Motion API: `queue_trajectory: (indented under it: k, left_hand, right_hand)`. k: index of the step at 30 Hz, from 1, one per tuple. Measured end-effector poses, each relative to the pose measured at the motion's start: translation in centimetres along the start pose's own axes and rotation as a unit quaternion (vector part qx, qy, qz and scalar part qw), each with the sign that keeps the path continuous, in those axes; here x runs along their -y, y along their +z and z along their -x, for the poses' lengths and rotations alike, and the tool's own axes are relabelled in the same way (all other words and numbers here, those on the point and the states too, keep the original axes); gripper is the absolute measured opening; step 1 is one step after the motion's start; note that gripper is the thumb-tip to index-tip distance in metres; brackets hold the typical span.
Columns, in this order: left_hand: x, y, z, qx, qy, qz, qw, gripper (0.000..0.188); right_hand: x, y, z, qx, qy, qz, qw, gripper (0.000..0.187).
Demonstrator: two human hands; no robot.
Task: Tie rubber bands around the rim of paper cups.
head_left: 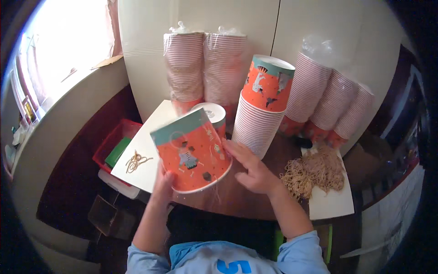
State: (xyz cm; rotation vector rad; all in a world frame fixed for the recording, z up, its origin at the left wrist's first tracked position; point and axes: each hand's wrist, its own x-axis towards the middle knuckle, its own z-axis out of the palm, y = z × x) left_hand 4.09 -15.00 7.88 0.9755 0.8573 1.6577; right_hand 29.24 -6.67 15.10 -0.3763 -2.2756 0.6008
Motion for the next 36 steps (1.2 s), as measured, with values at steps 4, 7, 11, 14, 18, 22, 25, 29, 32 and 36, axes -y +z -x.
queue_trajectory:
  k: [4,7,11,14,18,22,25,29,32,36]
  left_hand:
    - [-2.9,0.3,-8.2,0.039,0.22,-0.183,0.957,0.115]
    - [-3.7,-0.3,-13.4,0.039,0.282,-0.371,0.884,0.12]
    - [0.0,0.4,-17.7,0.069,0.206,-0.351,0.911,0.116]
    - [4.7,-3.8,-20.3,0.026,0.202,-0.398,0.895,0.108]
    - [6.8,-1.2,-19.6,0.05,0.115,-0.245,0.961,0.102]
    - [7.2,0.7,-17.2,0.011,0.186,-0.38,0.906,0.105]
    - [9.5,-1.3,-14.6,-0.061,0.192,-0.452,0.869,0.115]
    - [10.5,-0.9,-12.8,-0.067,0.158,-0.462,0.87,0.118]
    - [9.8,-1.9,-11.5,-0.088,0.13,-0.504,0.849,0.116]
    - [7.9,1.8,-9.5,-0.114,0.25,-0.534,0.799,0.115]
  right_hand:
    - [-4.7,-1.1,-4.9,0.004,0.153,-0.314,0.937,0.063]
    - [-5.6,0.5,-9.4,-0.094,0.166,-0.265,0.945,0.072]
    - [-11.7,2.0,-10.4,-0.138,0.144,-0.185,0.962,0.08]
    - [-13.7,4.8,-11.2,-0.164,0.102,-0.112,0.975,0.066]
    - [-16.9,5.3,-9.1,-0.165,0.26,-0.156,0.939,0.068]
    - [-21.1,7.7,-5.4,-0.163,0.26,-0.183,0.934,0.074]
    - [-20.8,9.4,-3.9,-0.078,0.323,-0.16,0.93,0.077]
    - [-17.8,8.7,-2.1,-0.158,0.332,-0.079,0.927,0.053]
    - [-8.2,3.5,-3.9,-0.047,0.3,0.141,0.942,0.046]
    - [-3.6,-5.5,-6.0,-0.274,0.018,0.424,0.863,0.04]
